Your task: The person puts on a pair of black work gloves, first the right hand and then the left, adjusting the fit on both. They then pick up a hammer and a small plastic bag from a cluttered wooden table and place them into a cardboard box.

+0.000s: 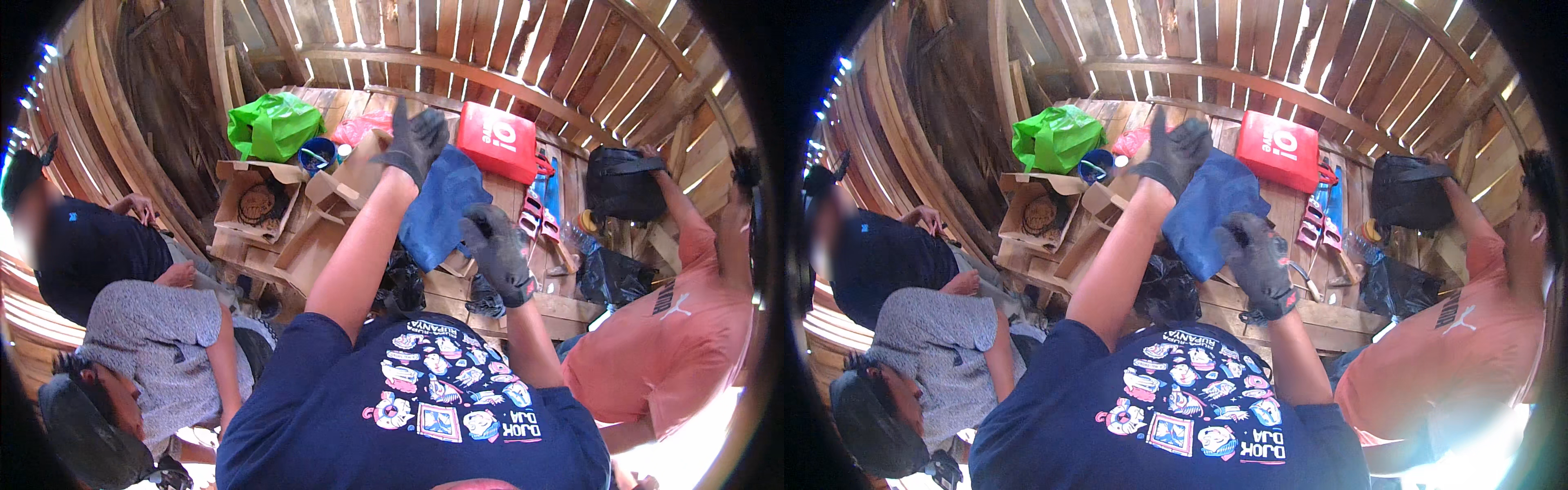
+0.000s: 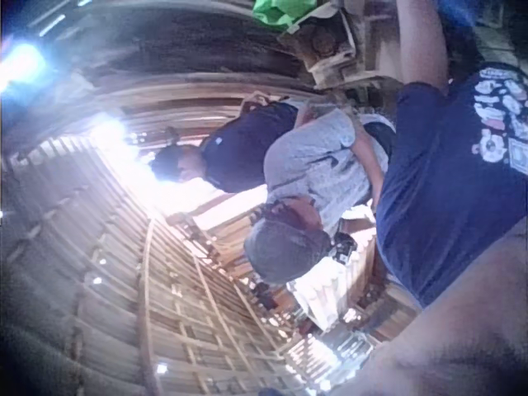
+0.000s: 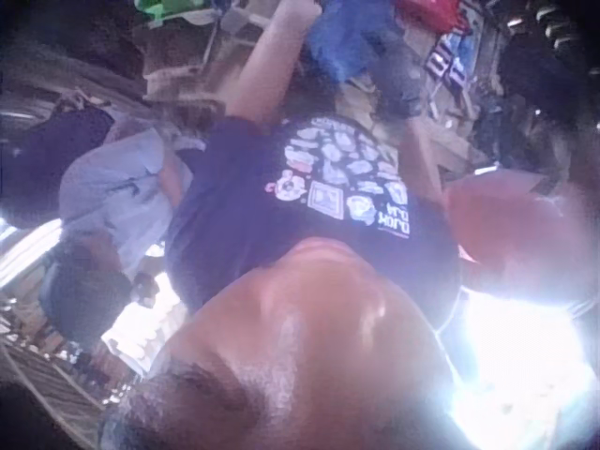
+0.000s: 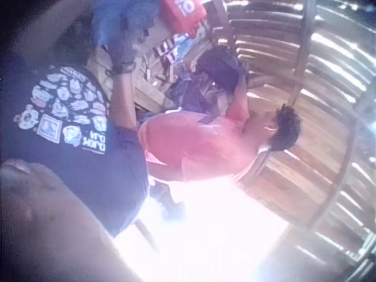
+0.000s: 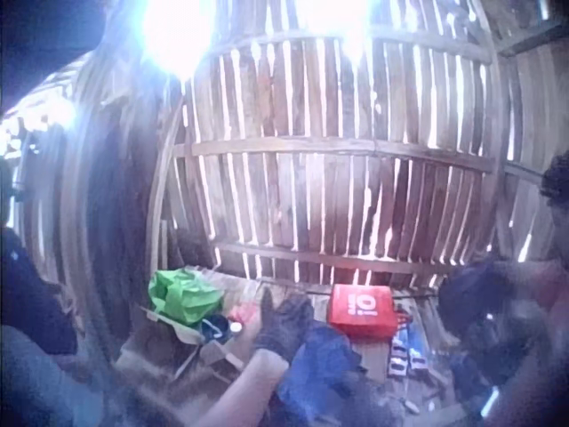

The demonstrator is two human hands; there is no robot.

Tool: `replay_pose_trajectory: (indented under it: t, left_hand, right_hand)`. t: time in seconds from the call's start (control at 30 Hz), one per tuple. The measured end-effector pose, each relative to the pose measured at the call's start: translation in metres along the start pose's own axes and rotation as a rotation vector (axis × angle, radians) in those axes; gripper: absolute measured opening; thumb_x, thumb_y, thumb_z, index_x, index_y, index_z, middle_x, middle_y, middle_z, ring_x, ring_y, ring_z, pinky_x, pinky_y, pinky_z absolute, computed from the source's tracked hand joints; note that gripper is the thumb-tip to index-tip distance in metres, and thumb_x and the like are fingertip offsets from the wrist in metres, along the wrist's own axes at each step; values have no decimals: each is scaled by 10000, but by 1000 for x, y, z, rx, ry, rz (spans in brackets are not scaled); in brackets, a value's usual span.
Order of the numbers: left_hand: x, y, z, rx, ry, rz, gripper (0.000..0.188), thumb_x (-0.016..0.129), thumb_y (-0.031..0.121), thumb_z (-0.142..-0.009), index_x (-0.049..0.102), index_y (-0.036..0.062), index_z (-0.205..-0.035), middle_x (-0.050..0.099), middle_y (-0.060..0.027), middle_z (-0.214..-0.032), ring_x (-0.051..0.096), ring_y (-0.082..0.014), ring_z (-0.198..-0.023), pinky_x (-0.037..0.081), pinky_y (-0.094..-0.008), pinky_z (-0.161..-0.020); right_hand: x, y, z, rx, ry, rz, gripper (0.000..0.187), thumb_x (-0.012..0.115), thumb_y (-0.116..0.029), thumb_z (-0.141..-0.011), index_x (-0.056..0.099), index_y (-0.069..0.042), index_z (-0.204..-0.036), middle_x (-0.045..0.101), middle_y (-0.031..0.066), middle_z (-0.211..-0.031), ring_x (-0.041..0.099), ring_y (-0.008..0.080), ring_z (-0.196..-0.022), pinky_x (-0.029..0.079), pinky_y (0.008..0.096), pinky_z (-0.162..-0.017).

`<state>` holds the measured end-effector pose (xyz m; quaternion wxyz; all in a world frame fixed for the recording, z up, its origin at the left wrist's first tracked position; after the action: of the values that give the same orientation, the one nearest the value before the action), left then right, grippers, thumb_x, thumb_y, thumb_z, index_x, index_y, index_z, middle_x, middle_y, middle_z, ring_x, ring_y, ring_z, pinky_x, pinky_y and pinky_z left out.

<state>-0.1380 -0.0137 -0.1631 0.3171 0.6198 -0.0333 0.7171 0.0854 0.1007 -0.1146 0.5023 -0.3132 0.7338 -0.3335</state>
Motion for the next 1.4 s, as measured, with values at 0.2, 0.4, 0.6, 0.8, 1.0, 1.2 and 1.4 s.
replay_pose_trajectory:
  t: [0.2,0.4,0.6,0.8,1.0,1.2,1.4]
  left_hand:
    - [57,34,31,237,-152,330,746,724,655,-929,617,-36,-1191,653,-180,-1285,635,-299,-1182,525,-427,-1108]
    - [55,32,29,383,-109,104,510,733,555,-973,662,80,-1146,678,-99,-1186,654,-231,-1101,561,-378,-996]
    - [72,42,35,484,-183,23,328,702,452,-1028,692,132,-1098,721,-26,-1049,691,-165,-944,588,-316,-841]
    - [86,35,39,644,-380,-323,377,632,283,-1077,580,63,-1380,652,-98,-1358,647,-221,-1214,562,-372,-1013]
    - [104,63,50,971,-498,-863,480,464,354,-1137,492,3,-1462,571,-208,-1470,549,-331,-1393,452,-520,-1197]
    - [160,22,105,-68,-824,89,821,346,719,-1066,435,116,-1616,456,-146,-1635,411,-342,-1512,278,-507,-1287]
    - [139,27,86,223,-581,-259,657,398,525,-1121,416,75,-1600,532,-180,-1550,526,-380,-1424,409,-536,-1217]
  right_hand:
    - [11,-71,-31,-241,56,178,390,792,-358,-921,721,-54,-1154,734,186,-1021,721,354,-923,560,446,-807]
    - [7,-111,-57,-334,91,315,566,773,-489,-902,685,-42,-1236,721,171,-1099,719,357,-972,571,464,-845]
    - [3,-111,-64,-554,109,431,324,686,-279,-915,711,-64,-1156,726,193,-980,703,406,-907,557,510,-806]
    - [10,-116,-62,-592,33,562,206,696,-242,-876,699,-78,-1001,693,173,-819,692,393,-771,539,522,-678]
    - [30,-119,-46,-712,-74,586,156,711,-204,-832,684,-119,-960,649,131,-720,657,373,-657,508,504,-578]
    - [23,-132,-39,-765,-26,561,121,705,-177,-828,664,-125,-929,633,119,-700,643,354,-628,492,494,-554]
    - [20,-141,-28,-798,1,531,92,701,-162,-834,640,-124,-893,620,119,-685,629,355,-607,481,496,-546]
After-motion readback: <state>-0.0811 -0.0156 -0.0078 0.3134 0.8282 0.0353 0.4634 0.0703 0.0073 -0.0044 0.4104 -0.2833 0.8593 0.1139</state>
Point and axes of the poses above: each hand's wrist, its own z-axis away from the middle knuckle, its own x-axis out of the palm, y = z × x, the point moved 7 cm from there along -z, towards the middle knuckle
